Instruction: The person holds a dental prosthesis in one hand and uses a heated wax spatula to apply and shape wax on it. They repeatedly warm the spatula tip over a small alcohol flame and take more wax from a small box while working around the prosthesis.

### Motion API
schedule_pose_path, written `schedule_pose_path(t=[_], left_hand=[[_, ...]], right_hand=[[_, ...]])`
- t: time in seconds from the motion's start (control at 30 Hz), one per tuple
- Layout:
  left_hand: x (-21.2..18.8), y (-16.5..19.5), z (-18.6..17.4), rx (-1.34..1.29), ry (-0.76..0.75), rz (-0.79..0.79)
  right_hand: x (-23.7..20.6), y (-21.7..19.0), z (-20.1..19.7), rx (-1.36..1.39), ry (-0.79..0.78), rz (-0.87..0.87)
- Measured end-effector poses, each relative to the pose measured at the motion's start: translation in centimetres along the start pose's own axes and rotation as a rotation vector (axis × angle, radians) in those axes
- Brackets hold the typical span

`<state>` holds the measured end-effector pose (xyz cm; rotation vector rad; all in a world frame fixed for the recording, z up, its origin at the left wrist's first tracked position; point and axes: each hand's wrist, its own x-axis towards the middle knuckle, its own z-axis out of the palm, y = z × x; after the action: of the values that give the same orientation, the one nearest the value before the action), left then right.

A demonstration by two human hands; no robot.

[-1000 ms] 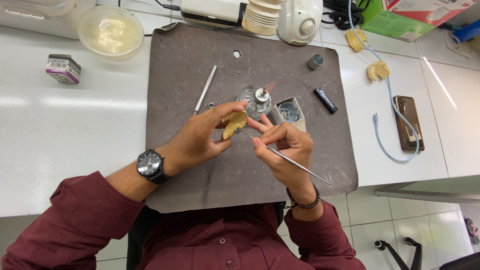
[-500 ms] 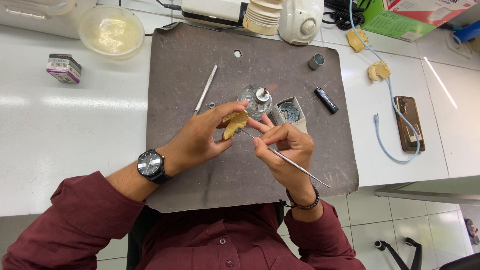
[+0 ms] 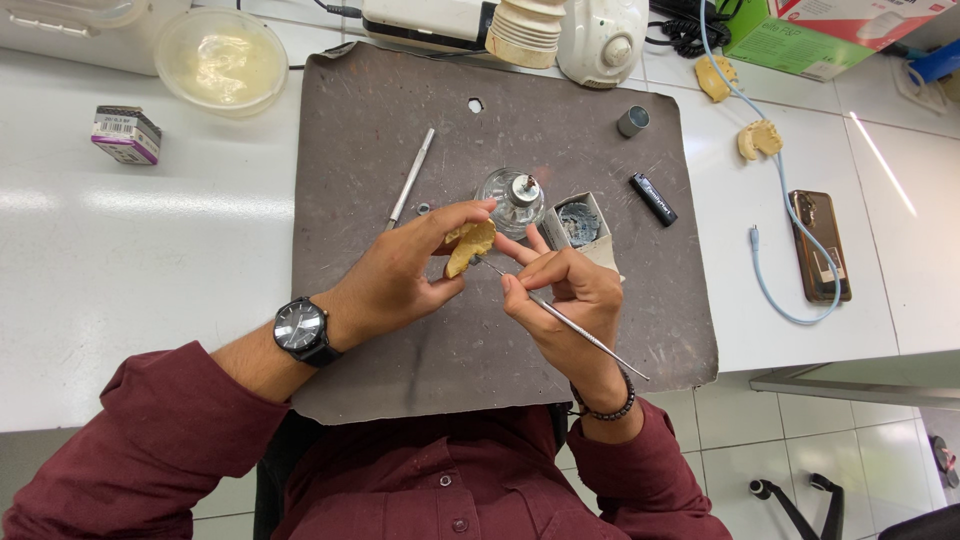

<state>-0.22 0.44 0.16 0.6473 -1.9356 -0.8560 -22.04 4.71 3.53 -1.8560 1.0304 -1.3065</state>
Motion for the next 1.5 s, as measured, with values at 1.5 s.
schedule_pose_path(t=[1.5], left_hand=[[0.4, 0.5, -0.4, 0.11, 0.116, 0.007]], right_hand=[[1.3, 5.8, -1.2, -0.171, 0.381, -0.056]])
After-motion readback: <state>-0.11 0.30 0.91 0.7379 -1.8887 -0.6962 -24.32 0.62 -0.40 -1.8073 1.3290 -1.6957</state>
